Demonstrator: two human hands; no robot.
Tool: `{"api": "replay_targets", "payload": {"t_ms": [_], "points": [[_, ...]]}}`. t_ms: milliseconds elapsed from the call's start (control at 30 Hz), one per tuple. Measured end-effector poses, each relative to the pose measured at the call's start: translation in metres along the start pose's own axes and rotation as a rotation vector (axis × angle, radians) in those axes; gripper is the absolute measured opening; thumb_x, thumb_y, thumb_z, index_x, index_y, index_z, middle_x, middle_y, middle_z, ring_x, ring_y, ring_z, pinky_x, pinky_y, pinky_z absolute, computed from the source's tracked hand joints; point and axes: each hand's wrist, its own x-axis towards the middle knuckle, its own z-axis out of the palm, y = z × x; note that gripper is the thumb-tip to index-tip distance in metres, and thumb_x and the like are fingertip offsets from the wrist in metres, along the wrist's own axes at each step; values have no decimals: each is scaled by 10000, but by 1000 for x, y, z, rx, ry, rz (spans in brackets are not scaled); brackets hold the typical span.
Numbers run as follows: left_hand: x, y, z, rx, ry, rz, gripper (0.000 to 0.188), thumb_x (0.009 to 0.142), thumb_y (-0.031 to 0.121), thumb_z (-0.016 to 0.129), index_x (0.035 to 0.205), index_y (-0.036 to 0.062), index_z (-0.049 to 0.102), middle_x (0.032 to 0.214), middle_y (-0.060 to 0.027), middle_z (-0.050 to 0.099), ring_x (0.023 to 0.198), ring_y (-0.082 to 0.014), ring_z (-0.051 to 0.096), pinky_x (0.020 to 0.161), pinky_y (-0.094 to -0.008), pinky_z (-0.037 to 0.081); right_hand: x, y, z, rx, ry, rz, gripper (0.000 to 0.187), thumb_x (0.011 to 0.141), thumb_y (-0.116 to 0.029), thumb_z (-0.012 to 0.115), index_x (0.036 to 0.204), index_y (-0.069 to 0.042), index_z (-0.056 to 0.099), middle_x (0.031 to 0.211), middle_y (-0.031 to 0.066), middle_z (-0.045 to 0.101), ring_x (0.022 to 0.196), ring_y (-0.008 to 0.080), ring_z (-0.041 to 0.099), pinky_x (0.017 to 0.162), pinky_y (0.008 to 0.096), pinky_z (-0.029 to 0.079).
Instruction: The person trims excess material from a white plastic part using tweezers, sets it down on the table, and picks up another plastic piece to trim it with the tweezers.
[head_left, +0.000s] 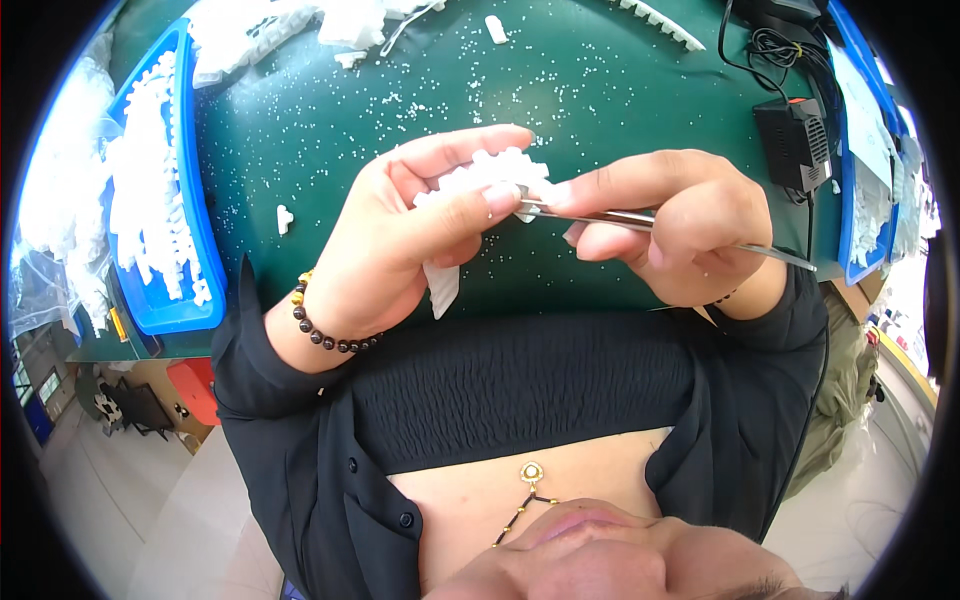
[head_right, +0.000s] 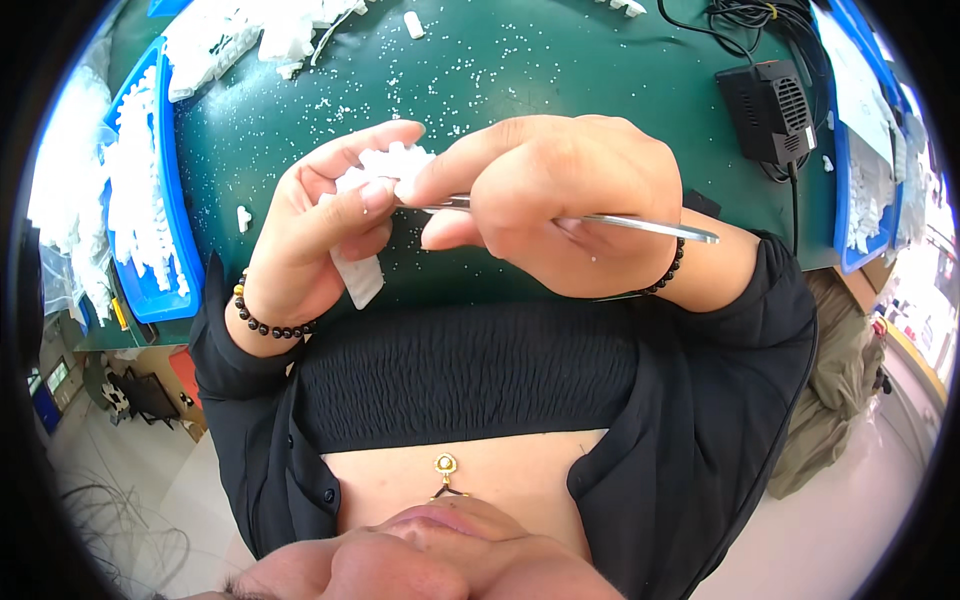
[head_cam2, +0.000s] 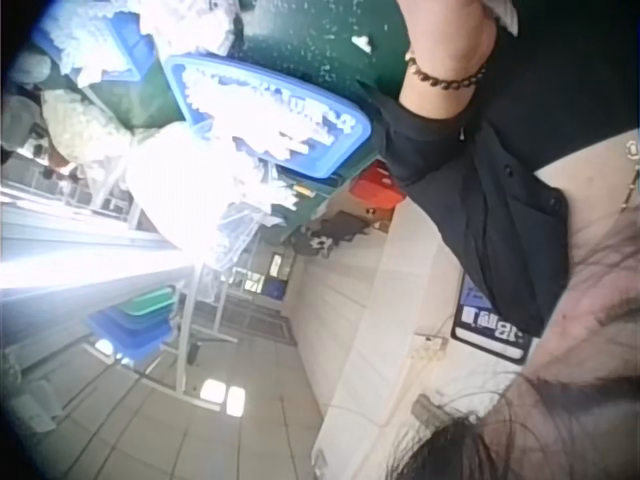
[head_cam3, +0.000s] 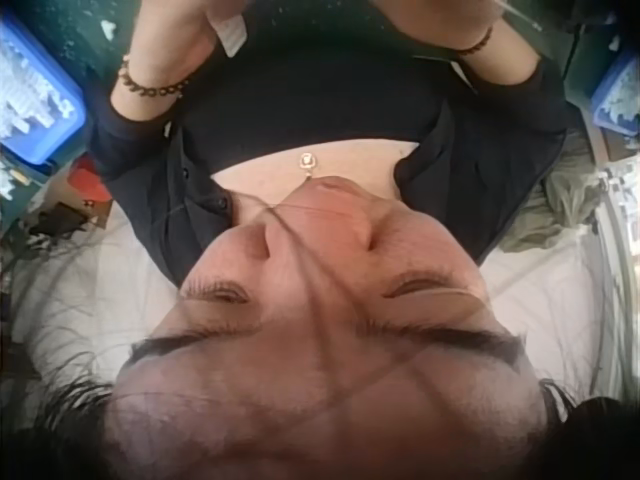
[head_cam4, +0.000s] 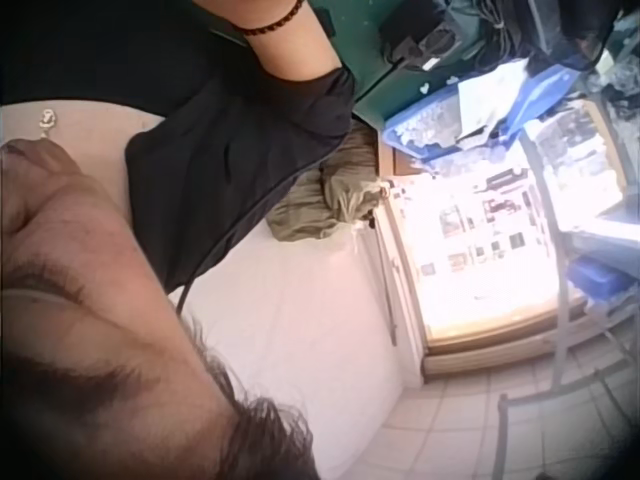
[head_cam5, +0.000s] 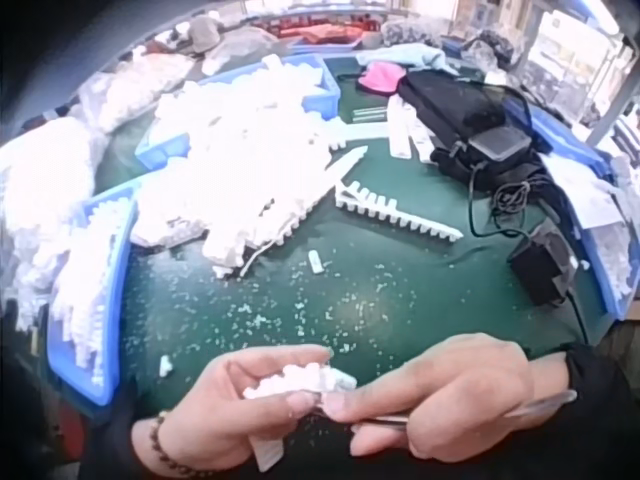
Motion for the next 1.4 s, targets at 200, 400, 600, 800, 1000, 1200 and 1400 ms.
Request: {"api": "replay_targets", "payload": {"t_ms": [200,400,600,800,1000,1200,1400], "points": [[-1,1,2,13,9,-25,493,853,95,660,1310,-8,505,942,-6,638,580,0,398,497,-149,300,9,-9,-15,31,-60,55,258,903,-26,585,970,-110,351,1037,302,611,871,346,689,658,297,603],[-1,-1,-2,10,-33,-3,500,843,72,643,1316,-10,501,976,-9,639,582,-3,412,501,-152,312,7,-2,-4,-192,-87,-144,225,782,32,700,843,-38,495,997,270,642,727,302,687,589,319,570],[-3,1,1,38,-39,-5,493,849,83,640,1313,-5,500,1045,-35,643,631,-5,449,519,-153,336,6,1,-2,-289,-85,-233,187,714,25,713,726,-41,538,921,224,660,632,259,676,533,297,559],[-2,-1,2,161,47,153,468,820,46,693,1257,-9,538,1092,-78,649,870,-78,601,698,-182,464,4,-7,-3,-386,-54,-195,182,703,11,707,699,-48,535,891,203,663,619,237,673,518,287,554],[-4,-3,1,246,82,190,339,795,16,737,1112,-22,624,1023,-76,674,908,-113,636,809,-236,518,9,-12,-8,-260,-170,-245,286,763,53,696,828,-65,443,885,233,652,631,285,685,478,310,548],[-4,-3,0,285,72,198,295,795,17,737,1073,-3,643,990,-50,677,870,-83,629,773,-215,514,7,-11,-7,-217,-166,-229,309,809,46,674,890,-72,400,921,277,639,668,313,700,460,309,541],[-4,1,2,322,52,132,335,783,-44,699,1102,-19,600,1016,-80,658,915,-133,632,824,-261,509,11,-16,-11,-282,-265,-188,326,782,69,687,871,-56,399,966,301,629,652,290,693,439,293,519]]}}
